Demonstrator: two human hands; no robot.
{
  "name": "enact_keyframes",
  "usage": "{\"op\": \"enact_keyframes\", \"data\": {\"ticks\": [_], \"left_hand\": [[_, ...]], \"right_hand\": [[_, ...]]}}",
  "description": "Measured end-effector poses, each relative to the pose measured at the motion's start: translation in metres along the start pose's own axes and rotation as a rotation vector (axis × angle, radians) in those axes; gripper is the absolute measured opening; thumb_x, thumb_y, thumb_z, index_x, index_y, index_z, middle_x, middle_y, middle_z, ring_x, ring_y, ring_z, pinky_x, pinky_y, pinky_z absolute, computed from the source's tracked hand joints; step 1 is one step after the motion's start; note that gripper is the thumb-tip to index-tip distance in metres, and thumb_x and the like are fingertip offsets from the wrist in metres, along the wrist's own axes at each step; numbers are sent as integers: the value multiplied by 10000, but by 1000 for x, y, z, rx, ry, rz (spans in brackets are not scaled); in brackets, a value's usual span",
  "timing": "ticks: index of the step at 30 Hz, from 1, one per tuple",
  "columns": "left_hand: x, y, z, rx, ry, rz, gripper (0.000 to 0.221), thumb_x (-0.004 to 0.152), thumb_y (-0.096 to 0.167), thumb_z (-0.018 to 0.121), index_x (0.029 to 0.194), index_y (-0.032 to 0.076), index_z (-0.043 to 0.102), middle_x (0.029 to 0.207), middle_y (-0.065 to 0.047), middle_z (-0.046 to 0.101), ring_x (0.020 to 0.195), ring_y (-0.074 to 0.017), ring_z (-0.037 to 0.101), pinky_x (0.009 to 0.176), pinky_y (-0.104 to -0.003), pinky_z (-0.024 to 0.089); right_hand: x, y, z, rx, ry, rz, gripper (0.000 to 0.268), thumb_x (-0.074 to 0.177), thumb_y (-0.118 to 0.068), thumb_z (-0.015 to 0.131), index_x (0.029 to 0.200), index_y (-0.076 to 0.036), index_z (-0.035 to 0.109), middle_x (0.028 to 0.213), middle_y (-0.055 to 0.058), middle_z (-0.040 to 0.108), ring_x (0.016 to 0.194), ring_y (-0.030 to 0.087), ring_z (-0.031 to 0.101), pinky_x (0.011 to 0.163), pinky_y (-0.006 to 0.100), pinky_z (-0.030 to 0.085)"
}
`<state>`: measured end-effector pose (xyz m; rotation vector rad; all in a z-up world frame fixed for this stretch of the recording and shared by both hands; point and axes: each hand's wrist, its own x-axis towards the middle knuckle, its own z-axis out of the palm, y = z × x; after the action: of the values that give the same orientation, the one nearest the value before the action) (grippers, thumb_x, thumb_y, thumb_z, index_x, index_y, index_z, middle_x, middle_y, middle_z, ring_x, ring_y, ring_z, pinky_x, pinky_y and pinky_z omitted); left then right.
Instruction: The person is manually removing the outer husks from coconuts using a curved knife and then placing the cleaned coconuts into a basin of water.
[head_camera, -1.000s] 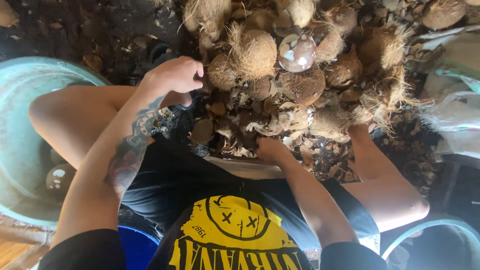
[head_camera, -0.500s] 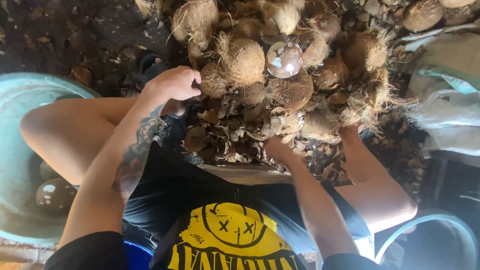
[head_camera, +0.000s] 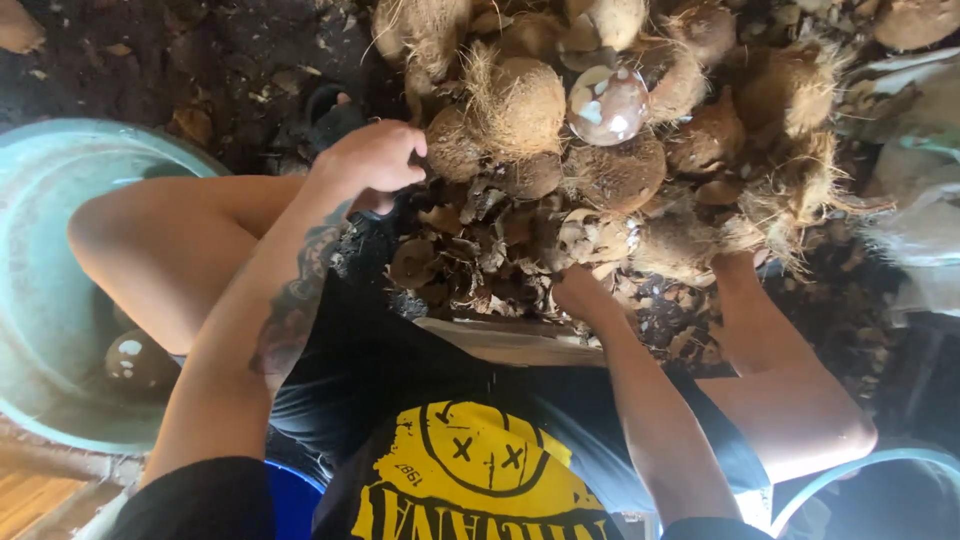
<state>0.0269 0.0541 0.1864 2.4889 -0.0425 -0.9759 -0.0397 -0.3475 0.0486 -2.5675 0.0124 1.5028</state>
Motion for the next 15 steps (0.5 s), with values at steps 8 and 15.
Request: {"op": "enact_keyframes", "data": {"ticks": [8, 15], "left_hand": [[-13, 27, 9, 46, -104, -27, 406, 966, 285, 682, 1307, 70, 728, 1133, -271, 757, 917, -401, 788, 871, -509, 608], [-20, 26, -1, 39, -107, -37, 444, 964, 271, 699, 1361, 72, 709, 1245, -277, 720, 1110, -457, 728, 916, -525, 599]], "right_hand": [[26, -23, 29, -126, -115, -141, 498, 883, -324, 525, 1200, -34, 778, 1153, 226, 774, 1170, 425, 717, 938, 586, 579], [13, -27, 21, -65, -200, -212, 569, 863, -310, 558, 1248, 67, 741, 1205, 307, 740, 1203, 476, 688, 1015, 577, 554]]}}
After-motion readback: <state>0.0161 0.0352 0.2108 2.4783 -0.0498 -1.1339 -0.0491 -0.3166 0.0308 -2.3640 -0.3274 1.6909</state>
